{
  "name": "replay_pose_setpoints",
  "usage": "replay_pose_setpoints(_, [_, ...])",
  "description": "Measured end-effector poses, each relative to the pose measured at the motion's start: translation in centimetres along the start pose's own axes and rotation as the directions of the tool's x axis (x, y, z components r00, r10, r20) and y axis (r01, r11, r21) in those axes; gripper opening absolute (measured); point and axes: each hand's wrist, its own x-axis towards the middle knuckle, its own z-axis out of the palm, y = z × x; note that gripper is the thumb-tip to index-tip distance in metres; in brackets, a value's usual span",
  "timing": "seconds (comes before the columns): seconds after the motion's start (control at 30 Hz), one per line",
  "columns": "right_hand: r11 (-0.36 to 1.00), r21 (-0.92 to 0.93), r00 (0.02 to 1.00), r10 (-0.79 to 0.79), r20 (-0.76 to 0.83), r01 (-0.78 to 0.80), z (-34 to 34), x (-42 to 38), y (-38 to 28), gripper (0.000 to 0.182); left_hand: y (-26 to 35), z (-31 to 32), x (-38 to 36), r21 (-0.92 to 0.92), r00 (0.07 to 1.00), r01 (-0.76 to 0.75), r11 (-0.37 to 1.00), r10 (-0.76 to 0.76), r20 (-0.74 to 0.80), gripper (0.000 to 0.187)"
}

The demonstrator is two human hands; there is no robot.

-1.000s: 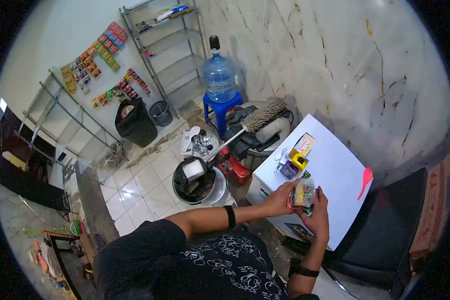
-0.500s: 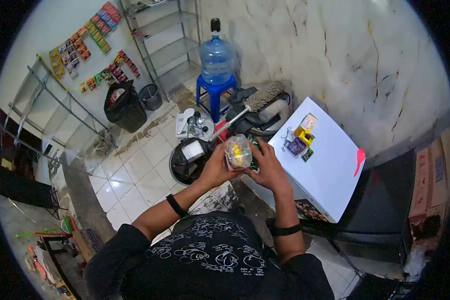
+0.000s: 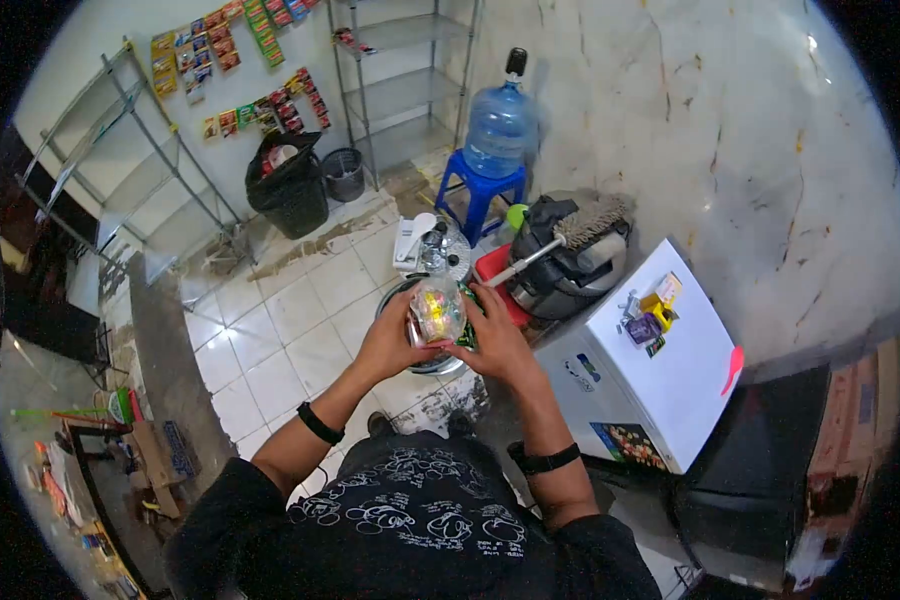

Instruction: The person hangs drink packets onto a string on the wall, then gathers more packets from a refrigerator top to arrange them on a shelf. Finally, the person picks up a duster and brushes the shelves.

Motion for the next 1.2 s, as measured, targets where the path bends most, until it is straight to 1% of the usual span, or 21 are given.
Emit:
replay_pose_setpoints(0.03, [1.000, 0.005, 1.000, -0.006, 0.013, 0.006, 0.2, 0.4, -0.3, 0.079, -0.7, -0.1, -0.4, -0.038, 1.000, -0.004, 0.999, 0.004, -0.011, 0.087])
replay_pose_setpoints(0.07, [0.997, -0.020, 0.997, -0.067, 0.026, 0.068, 0.7, 0.8, 0.0, 0.079, -1.1, 0.0, -1.0, -0.042, 0.998, 0.033, 0.999, -0.035, -0.056, 0.086])
replay_pose_setpoints(0.13, [0.997, 0.041, 0.990, -0.064, 0.125, 0.059, 1.0, 1.9, -1.0, 0.077, -1.9, -0.4, -2.5, -0.090, 0.986, 0.140, 0.986, -0.147, -0.073, 0.086])
replay_pose_setpoints(0.17, [0.994, 0.037, 0.985, -0.112, 0.134, 0.108, 1.9, 2.5, -1.1, 0.077, -2.9, -0.2, -3.5, -0.077, 0.974, 0.195, 0.978, -0.202, -0.106, 0.087])
replay_pose_setpoints(0.2, [0.991, 0.049, 0.977, -0.127, 0.170, 0.121, 2.6, 3.1, -1.3, 0.079, -3.0, -0.6, -4.3, -0.083, 0.963, 0.217, 0.973, -0.227, -0.144, 0.088])
replay_pose_setpoints(0.27, [0.973, 0.139, 0.949, -0.211, 0.236, 0.182, 4.8, 4.7, -1.5, 0.079, -4.2, -1.5, -6.0, -0.016, 0.930, 0.296, 0.955, -0.292, -0.225, 0.090])
replay_pose_setpoints(0.3, [0.967, 0.172, 0.937, -0.229, 0.262, 0.188, 5.6, 5.7, -2.4, 0.079, -4.5, -2.3, -6.6, -0.010, 0.919, 0.311, 0.950, -0.304, -0.250, 0.090])
replay_pose_setpoints(0.37, [0.930, 0.229, 0.903, -0.342, 0.260, 0.287, 7.6, 8.0, -3.8, 0.079, -5.3, -4.1, -7.9, -0.058, 0.870, 0.376, 0.925, -0.374, -0.322, 0.086])
replay_pose_setpoints(0.4, [0.908, 0.256, 0.883, -0.394, 0.257, 0.330, 8.5, 9.4, -4.8, 0.080, -6.1, -5.1, -8.5, -0.063, 0.857, 0.380, 0.923, -0.377, -0.352, 0.086])
replay_pose_setpoints(0.47, [0.883, 0.245, 0.842, -0.460, 0.281, 0.401, 10.7, 12.2, -6.7, 0.081, -8.2, -7.2, -9.5, -0.103, 0.794, 0.438, 0.893, -0.437, -0.423, 0.087])
replay_pose_setpoints(0.5, [0.865, 0.244, 0.819, -0.496, 0.288, 0.438, 11.6, 14.0, -8.0, 0.081, -8.2, -8.9, -9.6, -0.042, 0.777, 0.433, 0.901, -0.396, -0.490, 0.089])
replay_pose_setpoints(0.6, [0.818, 0.253, 0.760, -0.575, 0.304, 0.517, 14.6, 19.9, -12.1, 0.081, -11.2, -14.3, -9.9, -0.060, 0.743, 0.386, 0.921, -0.349, -0.572, 0.090])
replay_pose_setpoints(0.67, [0.792, 0.263, 0.730, -0.611, 0.306, 0.552, 16.6, 23.5, -14.8, 0.081, -12.9, -18.3, -10.2, -0.052, 0.722, 0.405, 0.913, -0.354, -0.594, 0.091])
replay_pose_setpoints(0.73, [0.760, 0.316, 0.704, -0.648, 0.291, 0.569, 18.6, 27.5, -18.3, 0.082, -14.8, -23.0, -10.3, -0.050, 0.695, 0.427, 0.903, -0.363, -0.620, 0.092])
replay_pose_setpoints(0.8, [0.735, 0.313, 0.676, -0.677, 0.290, 0.602, 20.8, 30.9, -21.7, 0.083, -16.7, -27.7, -10.8, -0.012, 0.688, 0.420, 0.907, -0.327, -0.648, 0.094])
replay_pose_setpoints(0.83, [0.732, 0.350, 0.683, -0.677, 0.276, 0.584, 22.0, 32.6, -23.4, 0.081, -17.4, -30.2, -11.1, -0.007, 0.674, 0.424, 0.906, -0.320, -0.666, 0.094])
replay_pose_setpoints(0.9, [0.731, 0.394, 0.694, -0.670, 0.262, 0.557, 24.0, 35.7, -26.6, 0.081, -18.7, -34.8, -11.3, 0.038, 0.686, 0.474, 0.880, -0.342, -0.642, 0.096])
replay_pose_setpoints(1.0, [0.705, 0.367, 0.668, -0.702, 0.244, 0.607, 26.4, 40.4, -30.7, 0.084, -20.9, -41.0, -11.2, 0.061, 0.681, 0.494, 0.867, -0.343, -0.647, 0.097])
replay_pose_setpoints(1.07, [0.699, 0.374, 0.661, -0.708, 0.247, 0.609, 27.4, 43.3, -33.1, 0.083, -22.5, -44.3, -10.8, 0.068, 0.672, 0.495, 0.866, -0.333, -0.661, 0.097])
replay_pose_setpoints(1.13, [0.678, 0.380, 0.640, -0.729, 0.243, 0.629, 29.0, 46.7, -34.9, 0.080, -24.7, -47.7, -10.1, 0.004, 0.674, 0.407, 0.913, -0.298, -0.676, 0.096])
replay_pose_setpoints(1.2, [0.668, 0.376, 0.625, -0.740, 0.248, 0.642, 30.5, 49.9, -36.7, 0.079, -26.6, -50.7, -9.5, 0.018, 0.663, 0.409, 0.912, -0.284, -0.693, 0.096])
